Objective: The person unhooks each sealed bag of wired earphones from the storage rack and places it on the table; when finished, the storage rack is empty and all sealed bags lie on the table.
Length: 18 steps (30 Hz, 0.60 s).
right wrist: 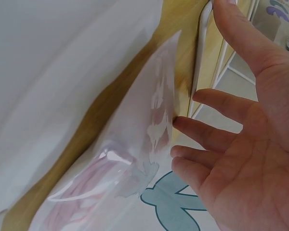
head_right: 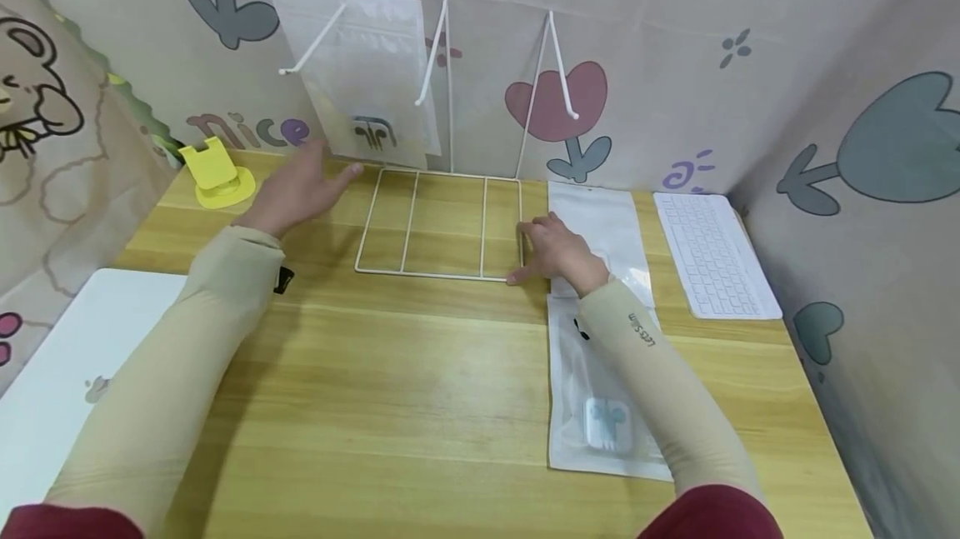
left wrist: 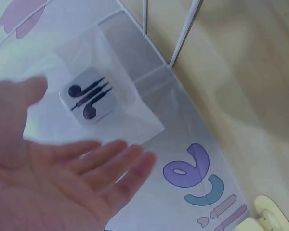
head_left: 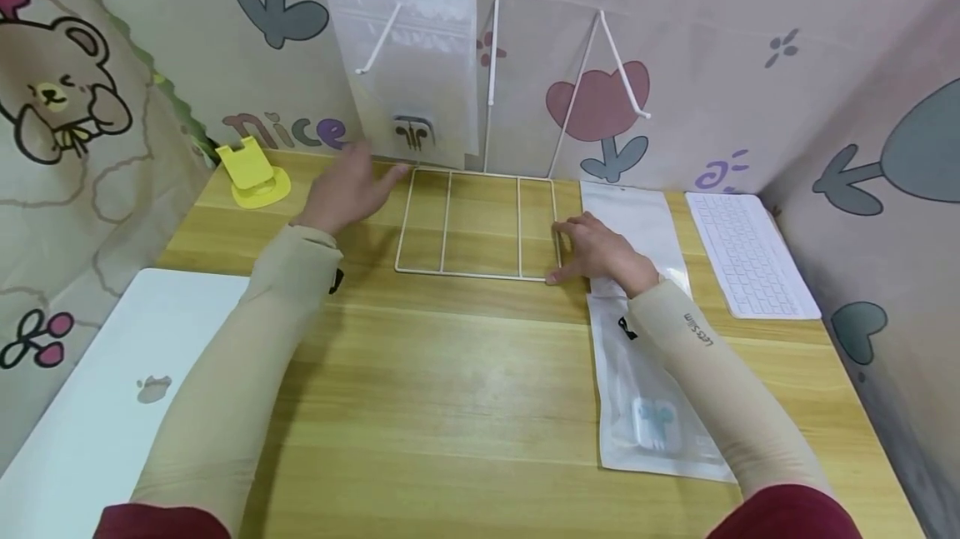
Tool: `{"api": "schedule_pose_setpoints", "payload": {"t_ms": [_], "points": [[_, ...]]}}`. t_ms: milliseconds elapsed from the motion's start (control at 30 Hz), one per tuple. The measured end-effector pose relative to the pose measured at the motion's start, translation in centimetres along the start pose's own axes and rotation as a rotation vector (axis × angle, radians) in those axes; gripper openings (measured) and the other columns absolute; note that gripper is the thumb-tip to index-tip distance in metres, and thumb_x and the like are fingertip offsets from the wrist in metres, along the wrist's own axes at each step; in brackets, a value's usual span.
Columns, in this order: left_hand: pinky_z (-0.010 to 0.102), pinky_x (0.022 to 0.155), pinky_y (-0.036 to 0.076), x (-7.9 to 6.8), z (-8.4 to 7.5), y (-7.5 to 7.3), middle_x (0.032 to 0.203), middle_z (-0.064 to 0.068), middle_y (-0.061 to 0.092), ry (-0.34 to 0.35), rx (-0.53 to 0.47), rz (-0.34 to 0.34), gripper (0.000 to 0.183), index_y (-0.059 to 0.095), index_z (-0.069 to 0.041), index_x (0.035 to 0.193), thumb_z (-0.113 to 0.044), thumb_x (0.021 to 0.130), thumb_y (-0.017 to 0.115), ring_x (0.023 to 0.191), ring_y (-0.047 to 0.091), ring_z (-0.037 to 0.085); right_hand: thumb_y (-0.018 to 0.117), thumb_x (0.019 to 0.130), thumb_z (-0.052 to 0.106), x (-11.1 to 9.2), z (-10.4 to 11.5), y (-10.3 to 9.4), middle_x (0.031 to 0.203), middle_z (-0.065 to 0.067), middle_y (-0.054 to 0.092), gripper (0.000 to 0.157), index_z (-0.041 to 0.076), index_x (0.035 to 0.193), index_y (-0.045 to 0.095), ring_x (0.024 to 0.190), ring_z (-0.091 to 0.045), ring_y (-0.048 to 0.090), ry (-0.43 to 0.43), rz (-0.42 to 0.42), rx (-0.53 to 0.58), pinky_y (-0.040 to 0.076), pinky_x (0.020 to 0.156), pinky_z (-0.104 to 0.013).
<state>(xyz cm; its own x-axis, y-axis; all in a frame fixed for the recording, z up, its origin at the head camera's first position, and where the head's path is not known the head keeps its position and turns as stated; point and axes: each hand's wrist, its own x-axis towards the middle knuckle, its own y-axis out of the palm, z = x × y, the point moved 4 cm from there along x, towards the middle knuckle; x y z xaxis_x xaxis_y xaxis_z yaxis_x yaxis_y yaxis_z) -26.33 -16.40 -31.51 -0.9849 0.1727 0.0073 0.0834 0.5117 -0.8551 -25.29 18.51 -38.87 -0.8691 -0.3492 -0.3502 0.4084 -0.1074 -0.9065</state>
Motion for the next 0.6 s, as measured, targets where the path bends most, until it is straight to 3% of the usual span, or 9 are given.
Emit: {"api": "schedule_pose_setpoints", "payload": {"t_ms": [100,167,400,600], "points": [[0.06,0.104,0.035,0.6,-0.1,-1.1,0.144,0.027,0.04,-0.007,-0.059,-0.121,0.074,0.025,0.002,0.152,-0.046,0.101,0.05,0.132,0.039,0.044,0.088,0.071,0.048,-0.1,0.0,0.0,0.153,-0.022,0.032,0.1,0.006,0.149,0.042,0.142,-0.039,0.022,-0.002,-0.001,0.007,0.033,0.106,-0.059],[0.057,0.107,0.033,1.0,0.2,-1.6,0.142,0.026,0.041,-0.037,-0.109,-0.166,0.075,0.026,0.002,0.151,-0.046,0.1,0.052,0.132,0.039,0.041,0.088,0.07,0.048,0.0,0.0,0.1,0.153,-0.022,0.032,0.101,0.006,0.149,0.041,0.141,-0.038,0.023,-0.007,0.0,0.005,0.034,0.105,-0.059],[0.049,0.113,0.026,2.6,1.3,-2.3,0.156,0.019,0.025,-0.177,-0.319,-0.154,0.091,0.007,-0.005,0.157,-0.055,0.096,0.053,0.141,0.028,0.035,0.088,0.07,0.049,0.1,0.1,0.2,0.154,-0.022,0.031,0.102,0.006,0.149,0.041,0.142,-0.039,0.022,0.001,0.003,-0.006,0.033,0.106,-0.06],[0.045,0.113,0.027,3.5,1.7,-2.4,0.161,0.013,0.02,-0.234,-0.431,-0.144,0.094,0.002,-0.016,0.159,-0.058,0.094,0.055,0.144,0.026,0.029,0.088,0.07,0.048,0.0,0.2,-0.1,0.154,-0.021,0.031,0.101,0.007,0.149,0.042,0.143,-0.04,0.019,0.002,-0.006,-0.005,0.032,0.106,-0.061]]}}
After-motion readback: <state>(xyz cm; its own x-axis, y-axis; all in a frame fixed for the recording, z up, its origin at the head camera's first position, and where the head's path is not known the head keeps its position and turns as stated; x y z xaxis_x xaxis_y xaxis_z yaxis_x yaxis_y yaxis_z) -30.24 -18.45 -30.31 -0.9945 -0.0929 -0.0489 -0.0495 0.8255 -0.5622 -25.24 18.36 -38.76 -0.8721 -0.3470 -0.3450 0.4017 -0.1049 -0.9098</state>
